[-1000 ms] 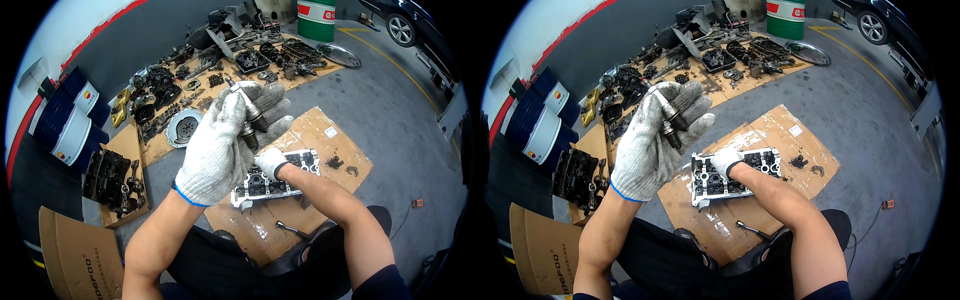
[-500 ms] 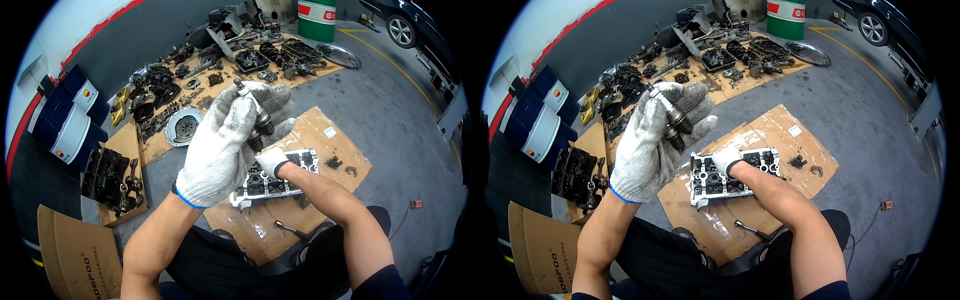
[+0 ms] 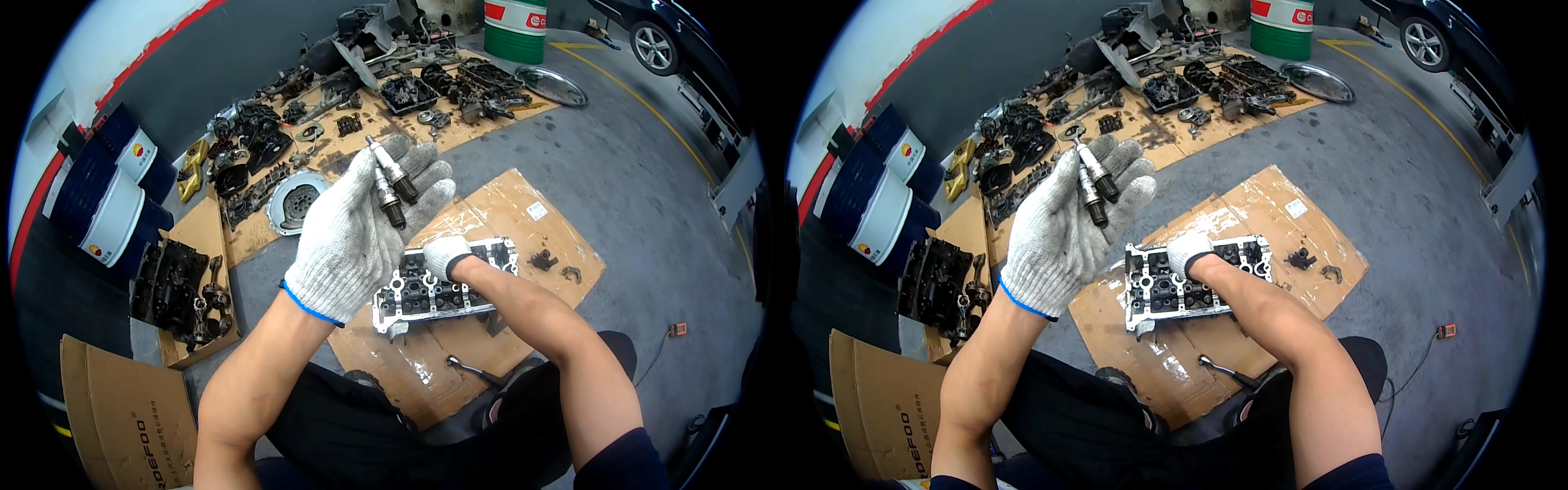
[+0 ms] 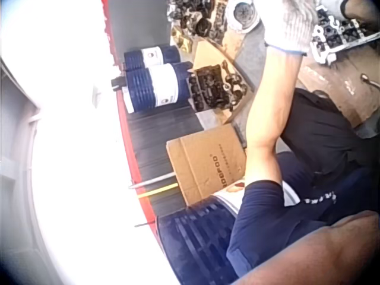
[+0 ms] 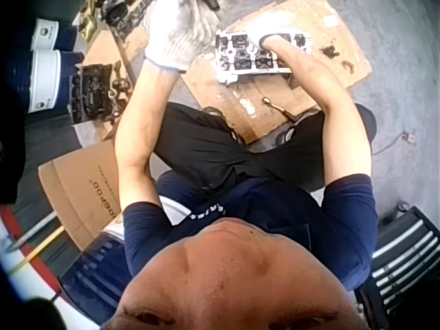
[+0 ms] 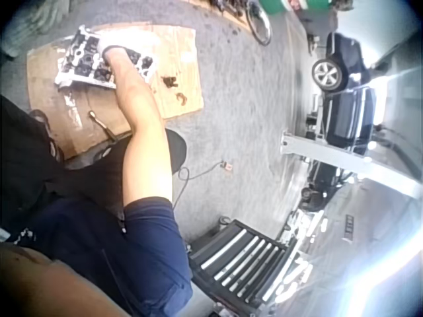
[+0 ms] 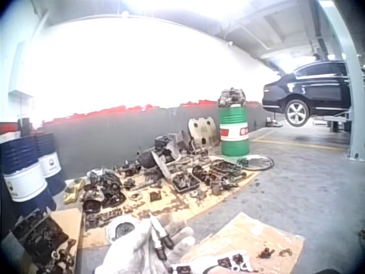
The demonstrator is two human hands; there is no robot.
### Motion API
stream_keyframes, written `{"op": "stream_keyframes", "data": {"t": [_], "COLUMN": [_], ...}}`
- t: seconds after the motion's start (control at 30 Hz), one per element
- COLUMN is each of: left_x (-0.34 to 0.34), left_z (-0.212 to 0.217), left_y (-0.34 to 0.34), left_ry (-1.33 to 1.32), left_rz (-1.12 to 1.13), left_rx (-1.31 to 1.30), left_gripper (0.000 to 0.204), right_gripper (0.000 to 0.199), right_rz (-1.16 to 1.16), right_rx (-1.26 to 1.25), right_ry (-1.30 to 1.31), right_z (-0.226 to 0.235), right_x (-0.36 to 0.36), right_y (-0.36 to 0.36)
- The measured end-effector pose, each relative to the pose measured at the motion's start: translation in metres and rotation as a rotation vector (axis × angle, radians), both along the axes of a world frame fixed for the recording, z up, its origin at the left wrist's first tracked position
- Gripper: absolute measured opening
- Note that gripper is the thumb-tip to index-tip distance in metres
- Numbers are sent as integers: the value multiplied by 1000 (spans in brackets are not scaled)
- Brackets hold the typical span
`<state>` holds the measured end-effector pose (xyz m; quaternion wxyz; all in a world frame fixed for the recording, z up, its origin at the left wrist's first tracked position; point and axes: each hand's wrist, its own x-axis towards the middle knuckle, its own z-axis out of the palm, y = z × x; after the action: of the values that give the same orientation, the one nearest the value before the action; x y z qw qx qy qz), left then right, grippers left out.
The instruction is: The person disassembles a cylinder head by removing bolts and components using a ratchet and wrench. They remove several bolts and small parts, place them on cardboard, and inspect the cylinder head. The person then moves to a tool chest and opens a drawer.
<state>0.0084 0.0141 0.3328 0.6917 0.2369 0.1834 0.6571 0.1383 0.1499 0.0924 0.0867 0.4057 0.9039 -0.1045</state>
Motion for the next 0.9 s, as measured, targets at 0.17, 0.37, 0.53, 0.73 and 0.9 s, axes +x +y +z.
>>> {"op": "stream_keyframes", "data": {"t": [0.17,0.37,0.53,0.73,0.9], "left_x": [1,2,5,2,1], "left_z": [1,-1,1,-4,-13], "left_y": [0,-1,-3,0,5], "left_ry": [-13,16,30,11,65], "left_rz": [-56,-67,-62,-70,-53], "left_rx": [6,0,-16,-32,-63], "left_gripper": [53,58,53,50,40], "right_gripper": [24,24,28,24,28], "right_rz": [236,51,-28,212,28], "right_rx": [118,12,-55,84,-26], "right_ry": [62,11,-28,-23,-54], "right_z": [-13,-10,-7,1,-1], "right_x": [-2,-12,-3,-2,-4], "right_y": [6,2,7,1,5]}}
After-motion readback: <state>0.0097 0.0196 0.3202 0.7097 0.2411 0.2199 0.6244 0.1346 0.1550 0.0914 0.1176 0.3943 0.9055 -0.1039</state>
